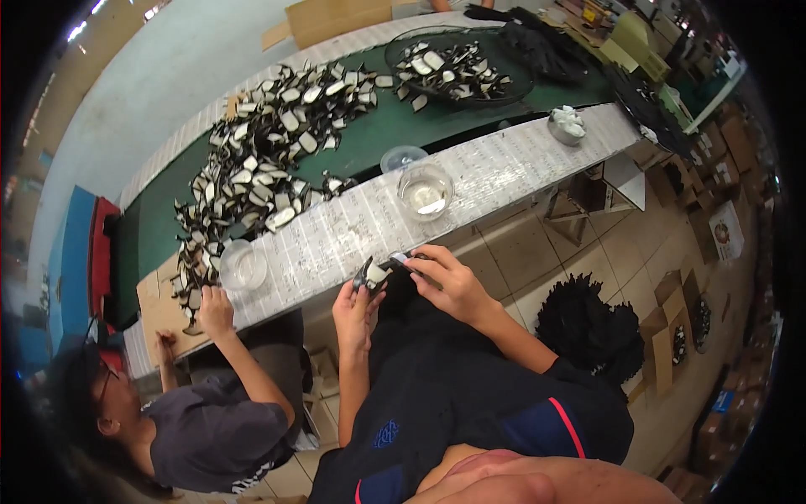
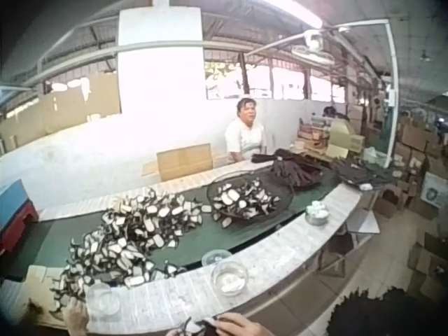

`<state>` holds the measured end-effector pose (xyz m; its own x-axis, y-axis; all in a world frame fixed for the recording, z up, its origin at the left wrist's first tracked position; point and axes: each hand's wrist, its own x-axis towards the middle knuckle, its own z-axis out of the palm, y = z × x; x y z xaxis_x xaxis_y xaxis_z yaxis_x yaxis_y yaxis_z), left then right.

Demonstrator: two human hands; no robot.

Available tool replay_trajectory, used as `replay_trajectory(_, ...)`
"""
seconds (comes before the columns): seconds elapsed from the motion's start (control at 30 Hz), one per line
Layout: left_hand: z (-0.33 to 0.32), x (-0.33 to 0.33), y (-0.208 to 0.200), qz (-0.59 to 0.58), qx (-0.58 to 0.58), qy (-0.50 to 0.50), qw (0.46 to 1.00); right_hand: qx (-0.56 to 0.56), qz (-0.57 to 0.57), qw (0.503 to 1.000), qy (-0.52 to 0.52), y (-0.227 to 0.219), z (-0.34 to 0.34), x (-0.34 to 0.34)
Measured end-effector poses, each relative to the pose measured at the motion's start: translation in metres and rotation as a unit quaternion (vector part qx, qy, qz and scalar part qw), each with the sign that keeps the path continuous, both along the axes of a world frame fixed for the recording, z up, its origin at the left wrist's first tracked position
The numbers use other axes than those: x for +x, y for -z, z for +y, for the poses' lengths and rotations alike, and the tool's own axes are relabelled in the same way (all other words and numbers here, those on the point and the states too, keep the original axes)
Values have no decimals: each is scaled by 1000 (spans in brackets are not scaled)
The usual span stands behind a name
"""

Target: Assembling and gluing small components of a shoe.

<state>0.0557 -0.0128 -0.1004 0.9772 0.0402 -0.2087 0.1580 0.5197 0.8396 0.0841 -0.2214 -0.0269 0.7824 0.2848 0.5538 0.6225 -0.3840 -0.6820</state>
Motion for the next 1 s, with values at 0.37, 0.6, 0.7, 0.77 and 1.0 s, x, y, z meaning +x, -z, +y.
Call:
replay_trajectory(0.37,-1,9,36,21,18,9,1000,-37,-42,993,102,23,-29,18)
replay_trajectory(0.6,32,80,24,-107,200,-49,973,-5,-92,969,229,31,-79,83)
replay_trajectory(0.7,61,114,53,-154,271,-22,950,43,-96,965,239,38,-79,118)
replay_trajectory(0.77,66,120,64,-158,280,-3,947,90,-50,961,257,69,-86,150)
replay_trajectory(1.0,70,124,68,-160,253,-38,953,240,39,934,262,147,-104,189)
